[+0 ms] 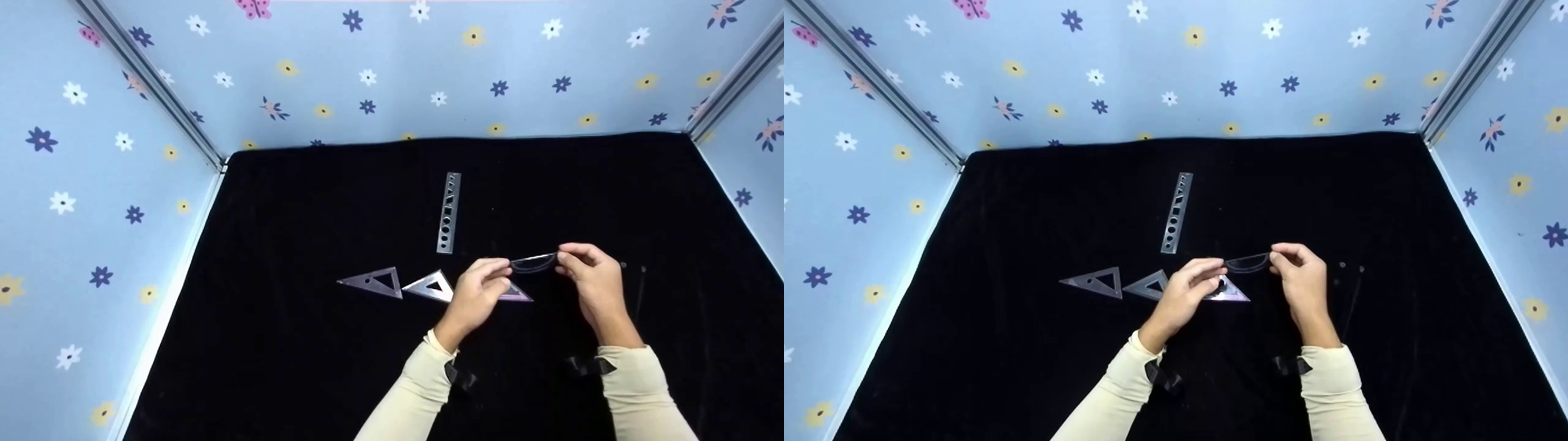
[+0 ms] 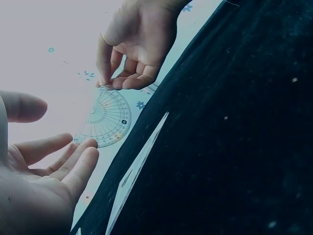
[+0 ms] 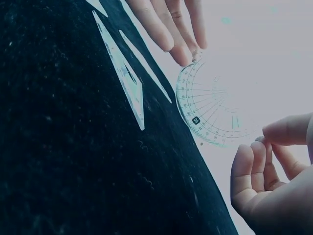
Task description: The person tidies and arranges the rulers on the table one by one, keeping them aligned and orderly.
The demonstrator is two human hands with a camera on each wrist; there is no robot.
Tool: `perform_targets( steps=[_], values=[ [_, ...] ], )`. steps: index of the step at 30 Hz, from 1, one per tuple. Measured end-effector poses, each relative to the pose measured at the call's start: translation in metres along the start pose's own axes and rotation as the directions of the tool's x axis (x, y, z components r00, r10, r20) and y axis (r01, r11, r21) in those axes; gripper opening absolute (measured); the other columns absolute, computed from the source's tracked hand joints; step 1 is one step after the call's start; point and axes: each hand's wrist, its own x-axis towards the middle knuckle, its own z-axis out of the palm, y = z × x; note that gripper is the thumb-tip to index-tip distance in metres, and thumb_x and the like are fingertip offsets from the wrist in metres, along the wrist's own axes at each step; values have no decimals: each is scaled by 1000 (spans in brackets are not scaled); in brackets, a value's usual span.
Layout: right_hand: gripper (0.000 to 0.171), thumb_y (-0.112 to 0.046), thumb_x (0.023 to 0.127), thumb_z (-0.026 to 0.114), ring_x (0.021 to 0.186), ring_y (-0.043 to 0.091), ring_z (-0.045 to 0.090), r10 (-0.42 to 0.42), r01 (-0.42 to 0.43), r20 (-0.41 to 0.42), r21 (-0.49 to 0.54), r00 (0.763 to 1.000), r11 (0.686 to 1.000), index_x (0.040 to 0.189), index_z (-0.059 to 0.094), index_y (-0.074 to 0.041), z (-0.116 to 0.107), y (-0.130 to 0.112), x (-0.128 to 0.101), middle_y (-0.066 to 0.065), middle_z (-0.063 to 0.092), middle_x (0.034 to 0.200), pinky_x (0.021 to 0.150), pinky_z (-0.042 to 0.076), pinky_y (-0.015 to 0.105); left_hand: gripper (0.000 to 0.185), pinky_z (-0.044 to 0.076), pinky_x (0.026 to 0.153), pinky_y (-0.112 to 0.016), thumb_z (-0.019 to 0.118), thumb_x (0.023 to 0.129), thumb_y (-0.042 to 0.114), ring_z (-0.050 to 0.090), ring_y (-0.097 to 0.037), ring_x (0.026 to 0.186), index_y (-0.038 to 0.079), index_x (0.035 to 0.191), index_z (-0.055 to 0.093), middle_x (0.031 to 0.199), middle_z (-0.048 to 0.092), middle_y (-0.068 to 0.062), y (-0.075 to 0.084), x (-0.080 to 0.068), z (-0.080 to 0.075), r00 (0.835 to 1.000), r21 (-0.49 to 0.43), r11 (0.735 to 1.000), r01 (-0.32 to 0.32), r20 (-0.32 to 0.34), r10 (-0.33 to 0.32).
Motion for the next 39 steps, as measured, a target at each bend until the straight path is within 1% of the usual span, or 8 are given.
perform_targets(
  steps=[8,12,15,20,27,30,32,39],
  values=[
    [17,12,88,68,74,16,68,12,-14,30,60,999,998,104,63,18,-7,-1,-3,9,70,86,74,59,28,41,49,97,-23,60,91,-2,63,-27,117,-16,129,56,129,59,-23,-1,-1,4,1000,47,999,9,15,-9],
    [21,12,89,67,74,18,70,4,-7,37,71,999,997,106,60,22,-9,-2,-4,10,70,84,75,59,29,42,48,97,-23,60,91,-3,63,-28,119,-16,130,56,132,58,-26,-1,-1,5,999,43,999,14,30,-15],
    [20,11,89,67,74,18,70,3,-6,43,82,999,997,105,61,21,-12,-3,-4,10,71,84,76,59,29,39,49,96,-23,60,90,-2,63,-24,118,-14,127,60,134,58,-24,-1,-2,5,999,54,998,18,41,-20],
    [17,11,88,68,73,18,70,-1,-1,37,53,999,999,102,63,20,-17,-4,-6,13,71,86,74,59,29,34,50,97,-28,62,91,1,61,-15,120,-9,123,66,137,57,-22,1,-3,5,997,62,998,25,68,-29],
    [16,11,88,69,73,17,71,-2,1,53,17,999,1000,101,63,19,-23,-3,-7,15,71,89,74,59,28,33,50,94,-22,63,92,4,64,-34,116,-6,123,67,141,54,-22,3,-4,5,993,58,997,41,111,-47],
    [16,10,88,68,76,17,71,8,-8,89,-1,996,1000,101,64,18,-28,-3,-7,13,72,90,75,58,28,32,50,93,-21,63,93,4,65,-35,114,-6,123,67,142,54,-23,3,-5,4,991,59,997,40,128,-48],
    [13,11,89,68,78,17,71,23,-22,113,-9,993,1000,101,66,16,-33,-4,-8,12,72,91,76,58,28,32,50,93,-21,63,93,3,65,-33,114,-6,123,67,141,54,-22,3,-7,5,990,65,997,36,137,-45],
    [11,11,88,68,79,18,71,51,-52,163,6,985,999,99,67,13,-44,-6,-7,12,71,91,77,58,30,29,50,95,-23,63,94,4,60,-13,120,-4,121,68,140,56,-21,1,-8,8,986,98,995,4,166,-20]
  ],
)
